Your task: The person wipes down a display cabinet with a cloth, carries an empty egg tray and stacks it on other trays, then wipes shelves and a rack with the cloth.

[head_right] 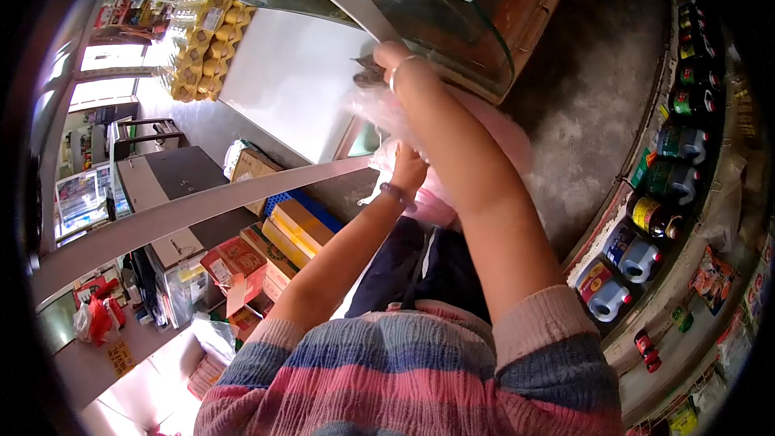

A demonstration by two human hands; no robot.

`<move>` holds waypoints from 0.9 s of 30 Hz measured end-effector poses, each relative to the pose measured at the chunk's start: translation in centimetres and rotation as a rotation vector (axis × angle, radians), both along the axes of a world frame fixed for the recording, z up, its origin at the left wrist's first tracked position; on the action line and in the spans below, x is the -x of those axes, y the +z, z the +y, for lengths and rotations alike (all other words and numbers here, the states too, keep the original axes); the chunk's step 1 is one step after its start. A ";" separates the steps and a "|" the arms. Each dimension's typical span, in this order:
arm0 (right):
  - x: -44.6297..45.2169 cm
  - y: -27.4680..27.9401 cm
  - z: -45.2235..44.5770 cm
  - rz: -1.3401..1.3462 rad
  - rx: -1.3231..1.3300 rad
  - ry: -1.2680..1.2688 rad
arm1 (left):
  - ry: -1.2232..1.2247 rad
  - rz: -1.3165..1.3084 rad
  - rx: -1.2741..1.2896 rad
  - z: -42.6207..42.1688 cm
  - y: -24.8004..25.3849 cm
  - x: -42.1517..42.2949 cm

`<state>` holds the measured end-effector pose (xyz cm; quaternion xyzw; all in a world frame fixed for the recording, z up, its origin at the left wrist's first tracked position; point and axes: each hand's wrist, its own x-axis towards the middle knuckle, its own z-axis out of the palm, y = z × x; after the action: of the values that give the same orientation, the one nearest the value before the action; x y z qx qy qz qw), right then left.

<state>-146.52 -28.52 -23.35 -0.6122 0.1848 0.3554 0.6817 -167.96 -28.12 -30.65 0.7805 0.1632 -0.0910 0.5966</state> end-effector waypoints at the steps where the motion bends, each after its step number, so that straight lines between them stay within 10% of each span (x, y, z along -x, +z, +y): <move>1: -0.6 -0.1 0.6 -0.021 0.085 0.021 | 0.087 -0.006 0.030 -0.6 0.5 -1.1; 4: 1.2 2.2 2.1 -0.021 -0.122 -0.272 | -0.247 -0.399 -0.249 -1.2 -1.0 -1.5; 8: 2.8 -3.9 6.5 -0.271 -0.043 -0.308 | -0.297 0.130 -0.079 -0.8 -1.8 -3.4; 11: 7.0 2.9 4.6 -0.182 0.120 -0.307 | -0.303 0.178 -0.350 -5.0 11.7 -3.1; 18: 17.2 0.2 5.1 -0.217 -0.034 -0.168 | -0.359 -0.267 -0.181 -4.6 3.9 -0.2; 21: 20.7 0.2 5.0 -0.294 -0.027 -0.052 | -0.785 -0.274 -0.414 -3.4 2.5 3.6; 23: 19.9 -0.1 4.8 -0.172 -0.186 -0.134 | -0.642 -0.132 0.168 -2.5 0.3 7.6; 25: 18.2 -1.1 4.7 0.047 -0.447 -0.198 | -0.637 -0.076 0.183 -1.6 0.8 10.8; 27: 15.6 0.9 3.1 0.039 -0.136 -0.073 | -0.777 -0.119 -0.362 0.2 2.0 12.5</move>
<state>-162.16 -25.46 -22.46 -0.5504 0.1955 0.3541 0.7304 -180.49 -27.97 -28.66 0.8799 -0.1644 -0.2336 0.3797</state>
